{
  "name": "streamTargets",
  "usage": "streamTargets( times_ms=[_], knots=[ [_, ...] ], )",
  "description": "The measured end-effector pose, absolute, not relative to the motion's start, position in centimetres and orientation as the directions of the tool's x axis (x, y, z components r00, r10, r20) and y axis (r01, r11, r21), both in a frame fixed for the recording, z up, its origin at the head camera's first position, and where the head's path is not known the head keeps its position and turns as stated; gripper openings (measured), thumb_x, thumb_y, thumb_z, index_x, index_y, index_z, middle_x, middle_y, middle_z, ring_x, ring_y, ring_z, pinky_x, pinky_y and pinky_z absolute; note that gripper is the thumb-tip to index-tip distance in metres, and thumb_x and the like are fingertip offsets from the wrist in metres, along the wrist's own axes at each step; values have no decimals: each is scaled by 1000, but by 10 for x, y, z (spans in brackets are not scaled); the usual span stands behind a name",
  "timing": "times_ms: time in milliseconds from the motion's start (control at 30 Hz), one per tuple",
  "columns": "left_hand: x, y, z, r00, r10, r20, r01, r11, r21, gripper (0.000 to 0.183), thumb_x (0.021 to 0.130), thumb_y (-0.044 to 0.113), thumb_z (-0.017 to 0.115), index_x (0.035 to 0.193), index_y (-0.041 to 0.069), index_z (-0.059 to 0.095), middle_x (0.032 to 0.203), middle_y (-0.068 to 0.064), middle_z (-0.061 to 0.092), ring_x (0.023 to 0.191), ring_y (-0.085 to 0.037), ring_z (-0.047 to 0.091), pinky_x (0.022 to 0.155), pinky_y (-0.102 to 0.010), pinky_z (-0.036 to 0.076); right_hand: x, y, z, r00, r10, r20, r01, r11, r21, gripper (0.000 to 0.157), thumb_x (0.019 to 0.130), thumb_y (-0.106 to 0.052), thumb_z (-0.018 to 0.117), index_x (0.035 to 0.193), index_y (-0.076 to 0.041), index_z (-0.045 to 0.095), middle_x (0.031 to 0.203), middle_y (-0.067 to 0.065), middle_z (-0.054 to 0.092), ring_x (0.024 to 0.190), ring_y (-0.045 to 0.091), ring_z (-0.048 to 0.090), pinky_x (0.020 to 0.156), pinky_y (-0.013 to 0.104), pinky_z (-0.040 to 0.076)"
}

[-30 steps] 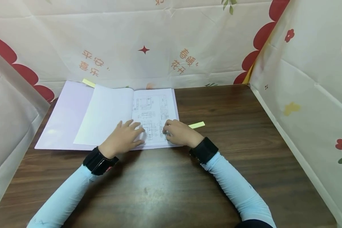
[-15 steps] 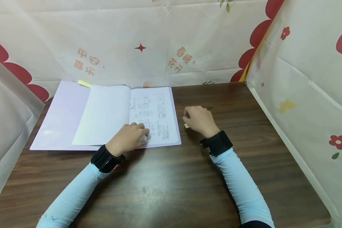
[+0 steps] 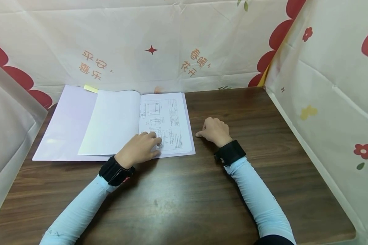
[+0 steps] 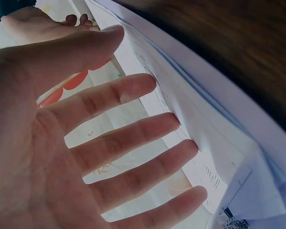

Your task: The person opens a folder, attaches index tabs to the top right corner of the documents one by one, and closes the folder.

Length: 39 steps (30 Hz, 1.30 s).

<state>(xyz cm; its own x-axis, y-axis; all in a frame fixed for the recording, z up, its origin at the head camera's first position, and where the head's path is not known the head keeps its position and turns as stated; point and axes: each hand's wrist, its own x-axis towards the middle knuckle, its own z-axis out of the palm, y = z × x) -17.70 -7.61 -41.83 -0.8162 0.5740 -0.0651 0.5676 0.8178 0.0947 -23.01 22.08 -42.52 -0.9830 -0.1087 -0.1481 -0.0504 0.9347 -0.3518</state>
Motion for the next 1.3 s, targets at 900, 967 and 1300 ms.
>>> streamTargets(
  times_ms=[900,967,1300],
  knots=[
    [-186,15,-413,-639,765,-83,768,641,-6,50,104,46,57,144,16,58,141,-3,61,119,-23,62,90,-40,57,-234,233,-412,-961,-169,-217,-48,879,-474,28,93,-23,63,75,-5,74,70,4,60,65,20,52,56,29,40],
    [-186,29,-419,-624,777,-88,782,618,-86,56,104,51,55,149,18,54,143,0,59,122,-22,59,91,-41,56,-234,233,-411,-962,-171,-214,-51,879,-475,30,94,-23,63,73,-4,73,66,2,57,62,19,50,54,28,38],
    [-192,56,-431,-629,773,-78,770,606,-199,61,105,62,44,142,17,62,142,1,58,131,-17,55,104,-38,52,-231,239,-403,-980,-132,-152,-44,878,-477,24,94,-22,69,80,-4,72,75,8,65,68,23,58,59,30,44]
  ],
)
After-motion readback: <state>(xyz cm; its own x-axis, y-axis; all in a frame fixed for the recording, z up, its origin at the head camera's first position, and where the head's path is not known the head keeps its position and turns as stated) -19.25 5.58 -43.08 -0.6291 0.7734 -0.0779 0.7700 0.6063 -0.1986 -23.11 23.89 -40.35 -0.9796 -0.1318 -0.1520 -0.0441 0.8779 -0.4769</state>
